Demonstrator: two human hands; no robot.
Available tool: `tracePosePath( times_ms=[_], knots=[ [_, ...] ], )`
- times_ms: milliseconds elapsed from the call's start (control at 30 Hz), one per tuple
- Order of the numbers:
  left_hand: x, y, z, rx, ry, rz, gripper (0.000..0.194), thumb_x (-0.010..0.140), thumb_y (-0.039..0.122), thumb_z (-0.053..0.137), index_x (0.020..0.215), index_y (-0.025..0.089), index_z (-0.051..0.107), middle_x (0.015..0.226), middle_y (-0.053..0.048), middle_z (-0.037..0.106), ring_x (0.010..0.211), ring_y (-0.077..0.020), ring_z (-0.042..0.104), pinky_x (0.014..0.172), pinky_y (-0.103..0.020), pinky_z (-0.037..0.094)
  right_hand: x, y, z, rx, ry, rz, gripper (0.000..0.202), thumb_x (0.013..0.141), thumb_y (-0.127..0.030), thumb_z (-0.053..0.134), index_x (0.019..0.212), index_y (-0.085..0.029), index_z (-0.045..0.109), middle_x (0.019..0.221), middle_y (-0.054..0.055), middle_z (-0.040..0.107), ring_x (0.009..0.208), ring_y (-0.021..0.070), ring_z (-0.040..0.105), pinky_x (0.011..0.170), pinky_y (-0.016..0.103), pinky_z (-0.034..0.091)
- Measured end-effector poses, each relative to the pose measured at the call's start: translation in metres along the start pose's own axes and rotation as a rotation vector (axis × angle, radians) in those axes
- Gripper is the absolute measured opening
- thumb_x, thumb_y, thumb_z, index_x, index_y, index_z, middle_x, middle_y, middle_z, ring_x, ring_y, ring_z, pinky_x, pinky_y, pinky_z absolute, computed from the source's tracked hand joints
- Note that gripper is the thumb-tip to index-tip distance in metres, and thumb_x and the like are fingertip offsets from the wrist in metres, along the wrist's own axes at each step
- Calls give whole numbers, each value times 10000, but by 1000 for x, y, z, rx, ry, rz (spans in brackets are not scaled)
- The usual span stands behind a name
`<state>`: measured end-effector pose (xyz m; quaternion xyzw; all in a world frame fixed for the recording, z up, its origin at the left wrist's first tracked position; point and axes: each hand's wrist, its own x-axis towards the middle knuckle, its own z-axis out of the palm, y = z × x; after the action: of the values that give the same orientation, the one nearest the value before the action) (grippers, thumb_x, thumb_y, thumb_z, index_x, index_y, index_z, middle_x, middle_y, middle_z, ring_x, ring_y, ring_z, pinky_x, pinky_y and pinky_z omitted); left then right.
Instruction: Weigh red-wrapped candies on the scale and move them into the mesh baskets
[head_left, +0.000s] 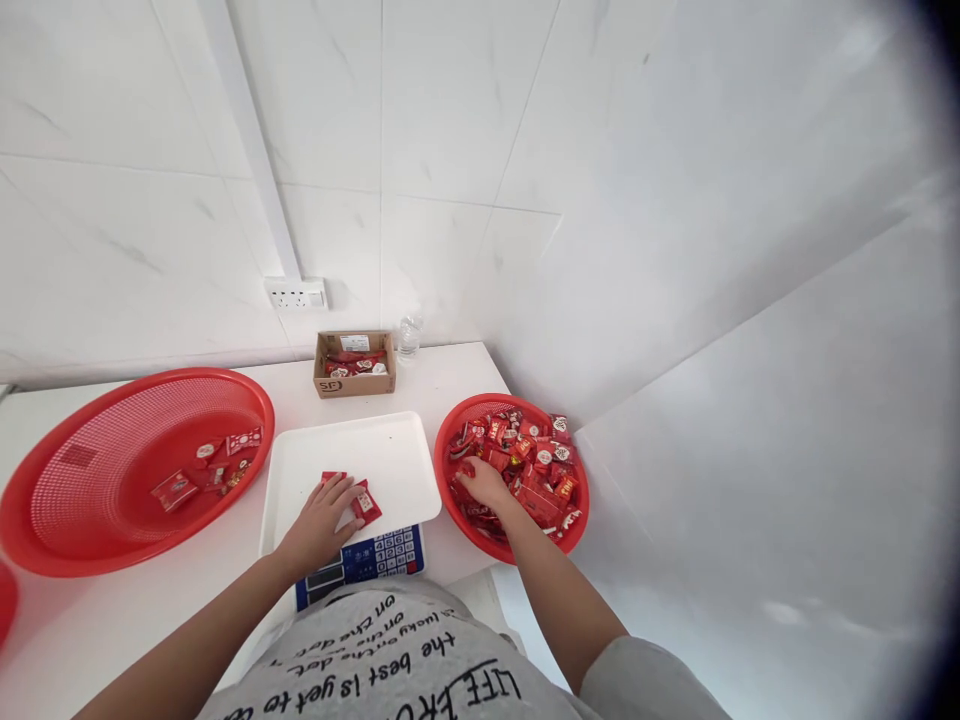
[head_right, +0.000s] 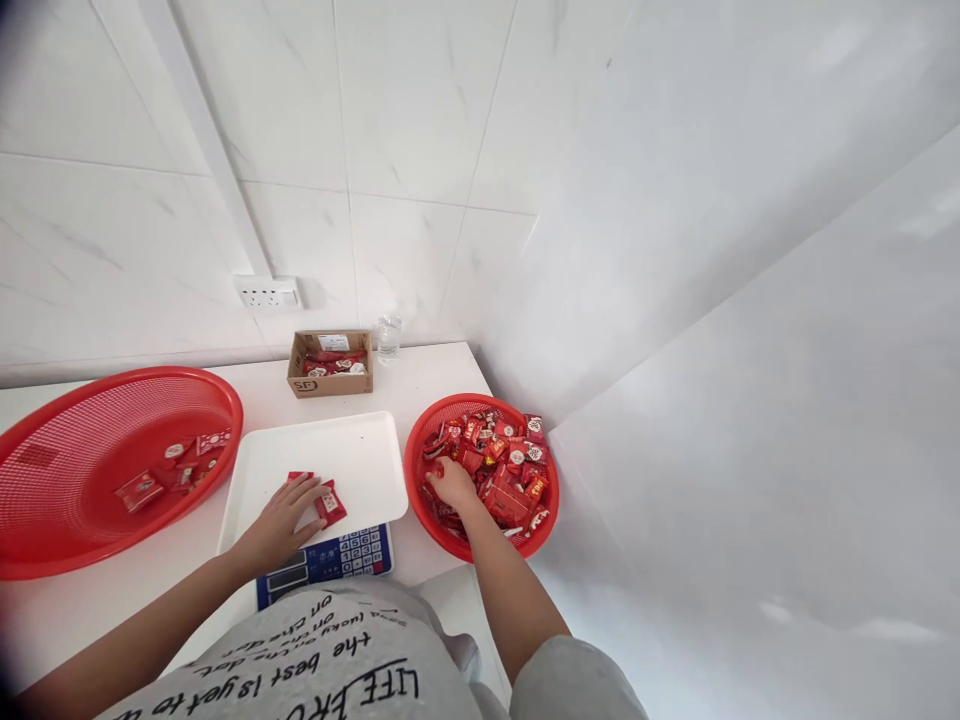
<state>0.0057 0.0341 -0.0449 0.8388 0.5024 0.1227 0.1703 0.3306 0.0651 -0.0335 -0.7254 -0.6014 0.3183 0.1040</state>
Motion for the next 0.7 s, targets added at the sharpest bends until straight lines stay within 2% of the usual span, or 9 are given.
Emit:
tracePosePath(
  times_ms=[100,167,233,300,400,467,533,600,700],
  knots=[
    [1,2,-1,11,17,-5,432,797,325,517,1217,227,516,1306,-82,513,1277,-278,367,1037,-490,316,19,-6,-4,-60,192,35,424,824,-332,462,1215,-170,476,1240,134,498,1104,220,504,883,310,400],
    [1,4,-1,14,23,-16,421,804,346,510,1205,217,525,1302,-89,516,1275,-280,371,1038,-495,314,33,-9,-6,-110,271,-20,458,844,-331,436,1270,-163,432,1333,136,413,1204,219,412,931,315,364],
    [2,6,-2,13,23,-32,419,816,376,494,1198,207,529,1298,-95,518,1273,-281,372,1039,-500,310,44,-10,-6,-179,212,-116,419,857,-335,421,1234,-163,482,1319,117,445,1264,214,331,975,314,317],
    [3,9,-3,6,21,-46,417,822,397,483,1189,206,535,1290,-95,525,1268,-282,379,1038,-503,310,49,-9,-6,-254,79,-156,363,876,-360,385,1105,-161,585,1201,114,553,1242,216,356,969,317,311],
    [6,12,-5,-10,23,-62,390,826,403,480,1161,217,554,1277,-85,536,1267,-278,381,1039,-498,314,46,-2,-7,-333,-99,-136,384,890,-386,342,946,-164,650,1013,117,646,1050,215,524,869,309,368],
    [7,14,-6,-25,25,-77,373,829,408,478,1139,222,568,1267,-83,544,1269,-278,378,1039,-494,320,41,3,-10,-349,-195,-133,303,837,-397,455,848,-184,670,882,89,676,861,197,595,771,281,401],
    [7,15,-6,-37,30,-102,364,830,417,474,1121,225,579,1257,-84,551,1266,-280,381,1037,-497,323,40,7,-16,-349,-259,-142,195,751,-371,578,746,-202,674,759,55,676,736,182,602,702,260,410],
    [7,17,-6,-41,35,-120,350,829,410,475,1105,225,584,1260,-88,546,1267,-281,379,1037,-499,323,45,8,-23,-349,-249,-146,179,763,-332,558,797,-202,676,808,64,676,778,193,598,727,269,408],
    [6,18,-6,-29,34,-124,319,815,342,490,1096,225,582,1288,-93,517,1281,-285,357,1043,-501,311,61,8,-27,-364,-52,-131,328,844,-268,416,1106,-169,587,1154,127,583,1084,234,494,901,326,341]
  ],
)
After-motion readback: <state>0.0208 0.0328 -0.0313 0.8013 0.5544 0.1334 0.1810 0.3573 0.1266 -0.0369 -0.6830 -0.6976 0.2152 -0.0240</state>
